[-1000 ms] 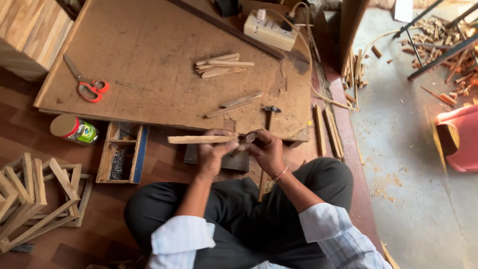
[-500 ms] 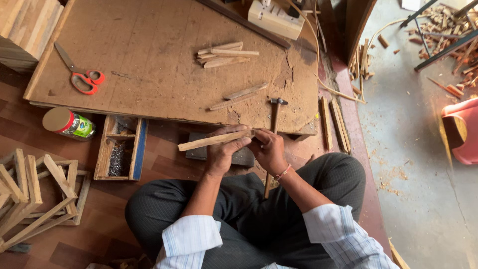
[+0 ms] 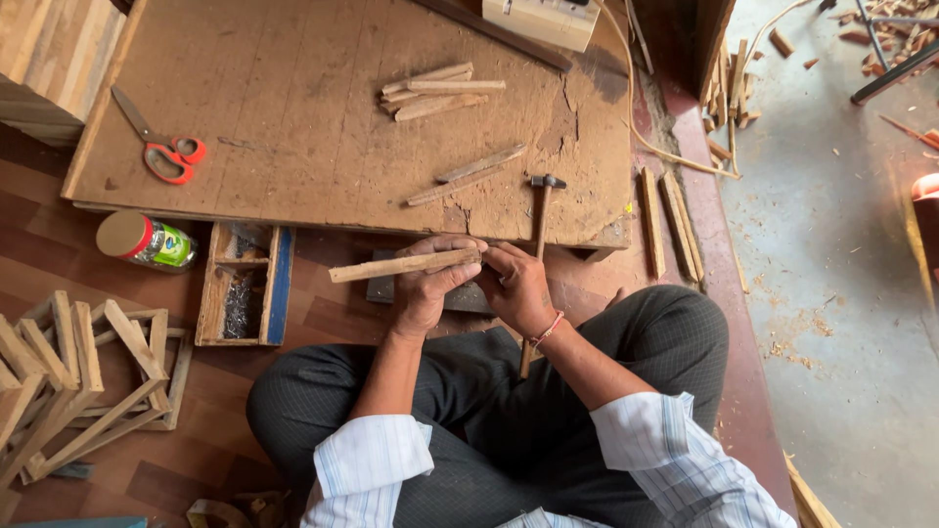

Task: The person assembles small square wooden frames by joining four short wooden pieces. They use a hammer to drive nails into the corners to secure the joints. The person repeats this process for multiple frames and stacks the completed units on the floor.

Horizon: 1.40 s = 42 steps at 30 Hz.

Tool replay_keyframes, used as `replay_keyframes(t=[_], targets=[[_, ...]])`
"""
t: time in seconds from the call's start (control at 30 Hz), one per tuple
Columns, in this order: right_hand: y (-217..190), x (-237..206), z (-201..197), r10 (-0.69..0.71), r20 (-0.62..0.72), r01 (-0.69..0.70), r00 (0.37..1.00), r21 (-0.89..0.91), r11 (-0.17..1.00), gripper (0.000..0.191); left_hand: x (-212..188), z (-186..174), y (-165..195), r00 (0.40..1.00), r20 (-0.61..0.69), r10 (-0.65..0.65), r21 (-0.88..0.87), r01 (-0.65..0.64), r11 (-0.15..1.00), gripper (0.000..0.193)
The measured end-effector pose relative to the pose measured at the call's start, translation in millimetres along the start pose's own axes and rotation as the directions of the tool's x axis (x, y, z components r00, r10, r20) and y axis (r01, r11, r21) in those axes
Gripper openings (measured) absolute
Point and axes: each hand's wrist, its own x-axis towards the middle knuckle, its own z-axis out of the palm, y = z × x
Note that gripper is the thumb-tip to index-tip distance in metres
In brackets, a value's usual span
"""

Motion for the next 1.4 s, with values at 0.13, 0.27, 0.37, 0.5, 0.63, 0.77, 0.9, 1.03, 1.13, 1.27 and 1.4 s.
replay_keyframes(t=[0.13,0.27,0.37,0.5,0.63,0.77,0.9,1.03,1.13,1.27,1.4], targets=[[2.6,-0.2,1.1,-0.022,-0.001,0.022,1.000,0.049,0.999,0.027,0.5,2.3,-4.2,1.000,-0.006,0.006,-0.113,-0.006,0.994,0.026],[2.3,1.3,-0.4,0.000,0.011,-0.001,1.000,0.069,0.998,0.028,2.1,4.1,-6.3,1.000,-0.002,0.006,-0.091,-0.007,0.996,0.026],[1.0,2.9,-1.7,-0.001,0.014,0.000,1.000,0.069,0.998,0.029,3.0,3.6,-6.3,1.000,0.002,0.016,-0.074,-0.016,0.997,0.026],[0.6,3.4,-2.2,0.025,0.035,-0.028,0.999,0.079,0.996,0.030,2.8,2.9,-6.1,0.999,0.014,0.039,-0.067,-0.038,0.997,0.024],[1.1,1.9,-1.5,-0.003,0.029,0.001,1.000,0.091,0.996,0.030,1.2,3.4,-3.8,0.999,0.015,0.047,-0.033,-0.047,0.998,0.024],[2.5,2.0,-1.3,0.024,0.039,-0.026,0.999,0.058,0.998,0.027,1.7,5.0,2.8,0.995,0.022,0.098,0.084,-0.099,0.992,0.022],[9.8,-2.4,0.4,-0.024,0.044,0.023,0.999,0.015,1.000,0.031,5.6,10.6,6.3,0.997,0.033,0.073,0.055,-0.075,0.996,0.020],[25.7,-20.9,4.2,0.207,-0.210,-0.203,0.956,0.041,0.978,0.052,8.1,21.1,-0.7,0.987,0.053,0.153,0.054,-0.156,0.986,0.018],[36.9,-36.9,0.2,0.454,-0.310,-0.387,0.835,0.255,0.886,0.051,8.0,27.4,-7.8,0.982,0.055,0.182,0.019,-0.183,0.983,0.013],[25.2,-49.5,-15.3,0.863,0.331,-0.696,0.382,0.717,0.034,0.038,7.9,25.2,-11.0,0.976,0.021,0.216,0.055,-0.217,0.975,0.013],[-21.9,-68.6,-46.2,0.815,0.161,-0.705,0.557,0.610,0.361,0.034,8.2,16.8,-10.5,0.967,-0.004,0.256,0.053,-0.255,0.965,0.014]])
